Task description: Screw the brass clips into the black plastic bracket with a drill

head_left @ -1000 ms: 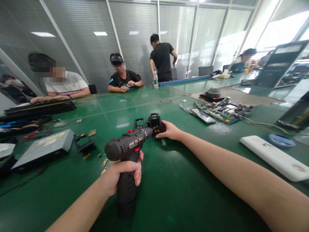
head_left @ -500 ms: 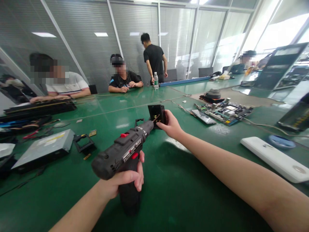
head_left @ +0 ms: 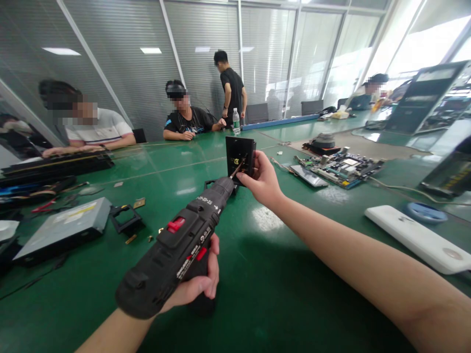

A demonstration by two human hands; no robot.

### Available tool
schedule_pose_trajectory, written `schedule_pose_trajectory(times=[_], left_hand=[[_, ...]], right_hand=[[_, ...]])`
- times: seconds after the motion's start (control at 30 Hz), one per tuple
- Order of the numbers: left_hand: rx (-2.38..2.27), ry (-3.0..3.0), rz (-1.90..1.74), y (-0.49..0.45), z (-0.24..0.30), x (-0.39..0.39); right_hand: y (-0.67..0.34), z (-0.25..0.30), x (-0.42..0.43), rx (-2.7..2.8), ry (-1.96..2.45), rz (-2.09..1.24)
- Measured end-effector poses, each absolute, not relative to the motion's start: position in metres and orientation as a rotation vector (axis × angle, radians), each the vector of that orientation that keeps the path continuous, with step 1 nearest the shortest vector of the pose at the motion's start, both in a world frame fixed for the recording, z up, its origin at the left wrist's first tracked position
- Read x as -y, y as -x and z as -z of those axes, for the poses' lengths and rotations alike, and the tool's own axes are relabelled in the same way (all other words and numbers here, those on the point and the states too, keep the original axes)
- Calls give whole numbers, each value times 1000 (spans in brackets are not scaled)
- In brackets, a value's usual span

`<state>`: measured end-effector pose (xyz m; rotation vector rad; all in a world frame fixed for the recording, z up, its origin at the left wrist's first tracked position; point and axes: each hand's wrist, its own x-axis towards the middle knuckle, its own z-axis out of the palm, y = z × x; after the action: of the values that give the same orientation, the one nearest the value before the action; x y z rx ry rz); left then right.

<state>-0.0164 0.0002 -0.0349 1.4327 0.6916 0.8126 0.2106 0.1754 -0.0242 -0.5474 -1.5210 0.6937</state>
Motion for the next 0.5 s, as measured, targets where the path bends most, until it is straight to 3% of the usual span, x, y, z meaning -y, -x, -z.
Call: schedule_pose_trajectory(times=[0.5], left_hand=[[-728, -1333, -759, 21, 38, 2]], right_hand=[[-223, 19, -166, 1528, 538, -611]])
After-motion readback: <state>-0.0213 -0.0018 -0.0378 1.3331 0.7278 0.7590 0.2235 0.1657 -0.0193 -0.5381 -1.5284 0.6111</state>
